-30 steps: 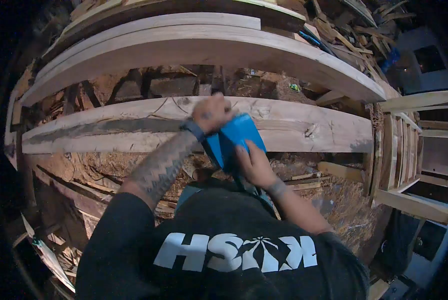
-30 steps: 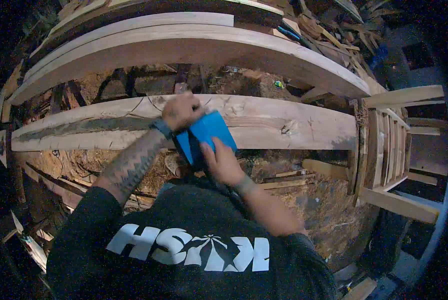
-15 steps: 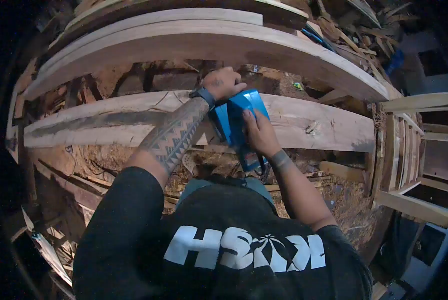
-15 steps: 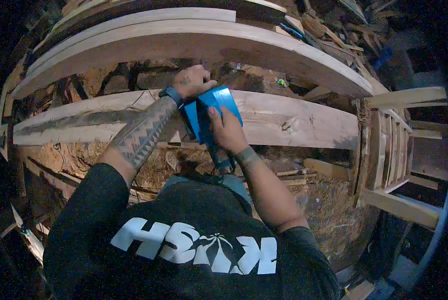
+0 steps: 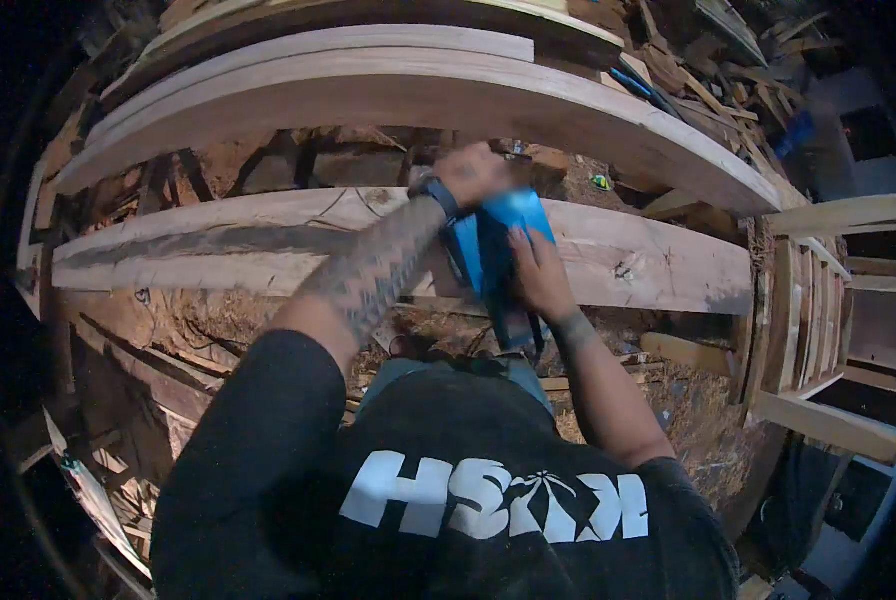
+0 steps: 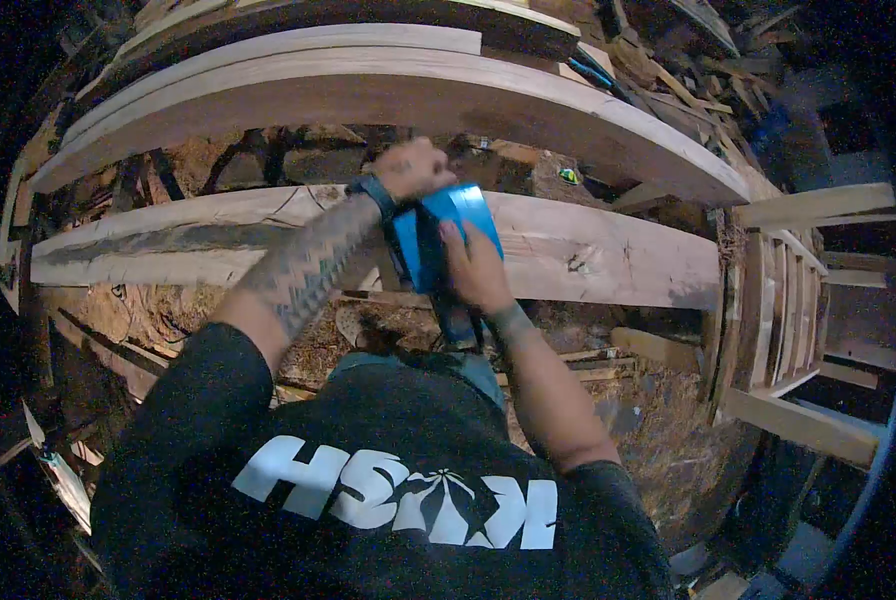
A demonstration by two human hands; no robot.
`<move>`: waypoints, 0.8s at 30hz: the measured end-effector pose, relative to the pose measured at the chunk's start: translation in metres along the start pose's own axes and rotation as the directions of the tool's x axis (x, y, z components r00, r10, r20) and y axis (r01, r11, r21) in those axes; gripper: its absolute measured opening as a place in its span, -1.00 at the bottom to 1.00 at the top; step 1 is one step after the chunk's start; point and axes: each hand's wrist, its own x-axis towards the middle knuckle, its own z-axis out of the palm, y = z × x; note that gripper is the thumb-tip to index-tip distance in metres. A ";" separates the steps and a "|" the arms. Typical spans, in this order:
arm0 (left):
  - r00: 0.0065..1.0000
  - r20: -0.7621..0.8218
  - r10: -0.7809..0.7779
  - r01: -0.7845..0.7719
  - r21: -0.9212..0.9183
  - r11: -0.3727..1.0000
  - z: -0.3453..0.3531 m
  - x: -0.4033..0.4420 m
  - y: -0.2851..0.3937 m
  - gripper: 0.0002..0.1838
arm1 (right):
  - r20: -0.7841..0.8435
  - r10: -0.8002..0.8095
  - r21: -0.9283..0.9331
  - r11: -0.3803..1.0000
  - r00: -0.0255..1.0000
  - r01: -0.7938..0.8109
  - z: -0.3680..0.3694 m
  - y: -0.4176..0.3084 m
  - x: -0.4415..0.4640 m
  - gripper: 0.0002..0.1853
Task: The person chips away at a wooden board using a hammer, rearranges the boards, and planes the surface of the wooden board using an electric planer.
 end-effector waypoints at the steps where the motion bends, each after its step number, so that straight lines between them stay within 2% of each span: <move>1: 0.999 -0.032 0.016 -0.014 0.055 0.998 -0.011 0.008 -0.008 -0.58 | 0.129 0.241 0.156 0.953 0.962 -0.260 -0.002 -0.013 0.016 -0.61; 4: 0.999 0.032 -0.008 0.006 0.056 0.998 -0.020 0.009 0.003 -0.57 | 0.005 0.193 0.154 0.969 0.981 -0.192 0.014 0.006 0.009 -0.57; 5: 0.978 0.202 -0.047 0.043 0.026 0.999 -0.021 0.006 0.015 -0.59 | -0.072 0.061 0.106 0.993 0.996 -0.053 0.012 0.012 -0.008 -0.57; 7: 0.991 0.049 0.124 -0.125 0.020 0.992 0.019 -0.031 0.030 -0.61 | 0.048 0.224 0.142 0.963 0.973 -0.228 -0.014 -0.002 -0.054 -0.53; 9: 0.998 -0.003 0.067 -0.067 -0.046 0.997 0.021 -0.064 0.083 -0.63 | 0.155 0.272 0.125 0.948 0.950 -0.292 -0.041 -0.015 -0.102 -0.54; 12: 0.998 -0.068 0.015 -0.026 -0.151 0.988 0.025 -0.078 0.107 -0.64 | 0.098 0.238 0.083 0.966 0.966 -0.246 -0.044 -0.012 -0.124 -0.56; 13: 0.996 -0.060 0.067 -0.077 -0.190 0.979 0.034 -0.067 0.089 -0.62 | 0.119 0.281 0.066 0.955 0.952 -0.290 -0.041 -0.009 -0.117 -0.55; 14: 0.996 -0.036 0.080 -0.084 -0.136 0.987 0.028 -0.055 0.074 -0.61 | 0.044 0.094 -0.019 0.995 0.995 -0.093 -0.031 0.001 -0.104 -0.52; 16: 0.998 0.022 0.055 -0.054 -0.052 0.997 0.007 -0.027 0.051 -0.60 | -0.027 0.051 -0.042 0.998 0.998 -0.052 -0.009 0.002 -0.061 -0.46; 17: 0.969 -0.008 0.247 -0.246 0.056 0.968 -0.005 -0.013 0.034 -0.59 | -0.034 0.191 0.036 0.981 0.981 -0.189 -0.003 -0.007 -0.037 -0.43; 20: 1.000 -0.003 0.012 -0.012 0.039 0.999 -0.009 0.000 0.035 -0.59 | -0.123 0.168 0.066 0.985 0.978 -0.161 -0.001 -0.007 -0.025 -0.45; 21: 0.994 0.108 -0.034 0.034 0.003 0.999 -0.019 -0.004 0.056 -0.60 | -0.112 0.169 0.070 0.984 0.979 -0.162 -0.006 -0.008 -0.035 -0.44; 23: 0.986 0.051 0.159 -0.156 -0.060 0.986 0.021 -0.018 0.069 -0.59 | -0.003 0.333 0.063 0.941 0.943 -0.332 -0.036 -0.023 -0.072 -0.40; 24: 0.971 0.015 0.239 -0.237 -0.088 0.968 0.037 -0.027 0.076 -0.58 | -0.003 0.332 0.075 0.941 0.943 -0.331 -0.041 -0.012 -0.097 -0.41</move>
